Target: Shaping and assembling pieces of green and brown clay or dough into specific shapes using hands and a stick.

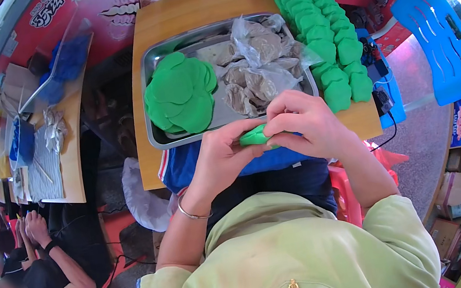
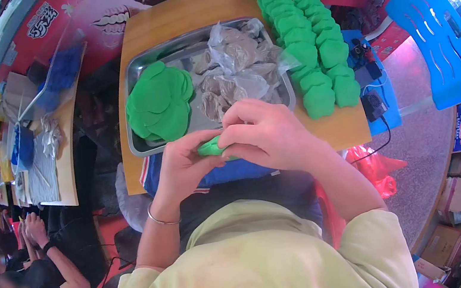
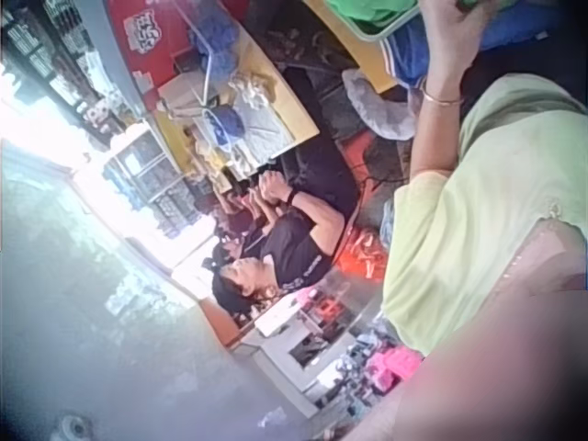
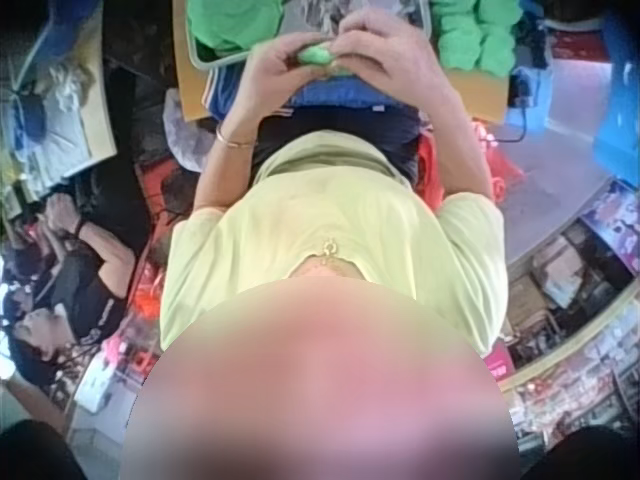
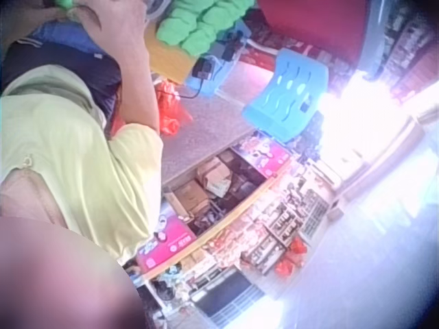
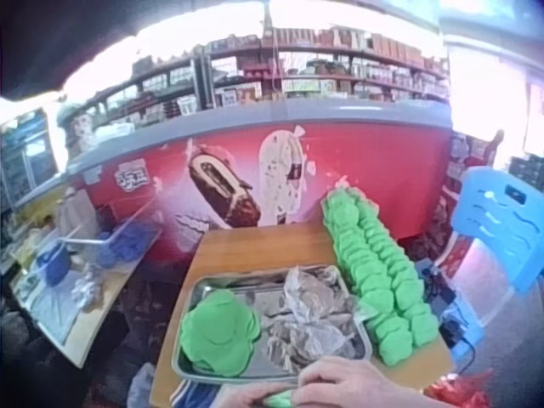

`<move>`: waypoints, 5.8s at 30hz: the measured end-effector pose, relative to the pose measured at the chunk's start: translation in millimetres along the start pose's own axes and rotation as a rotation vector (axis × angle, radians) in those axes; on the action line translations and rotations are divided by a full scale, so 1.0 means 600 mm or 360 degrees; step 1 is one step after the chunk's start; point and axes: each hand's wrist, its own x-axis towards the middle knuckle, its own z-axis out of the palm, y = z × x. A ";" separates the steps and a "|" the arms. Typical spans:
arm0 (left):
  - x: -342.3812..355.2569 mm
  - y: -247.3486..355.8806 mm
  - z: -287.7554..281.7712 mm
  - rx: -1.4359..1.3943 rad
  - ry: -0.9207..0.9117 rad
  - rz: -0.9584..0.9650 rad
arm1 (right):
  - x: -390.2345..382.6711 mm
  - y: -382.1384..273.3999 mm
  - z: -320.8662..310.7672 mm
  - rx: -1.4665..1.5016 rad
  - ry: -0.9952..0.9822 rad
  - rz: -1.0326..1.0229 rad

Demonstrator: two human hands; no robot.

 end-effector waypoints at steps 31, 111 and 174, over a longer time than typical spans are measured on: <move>0.081 -0.025 0.129 -0.0025 -0.0076 0.0371 | -0.112 0.060 -0.125 0.0111 0.0232 0.0822; -0.080 -0.096 0.023 -0.0087 0.0057 -0.0440 | 0.156 0.520 -0.435 -0.0066 0.1350 0.1148; -0.014 -0.018 -0.099 -0.0847 0.0423 0.0260 | 0.142 -0.026 0.072 0.0877 0.0206 0.0626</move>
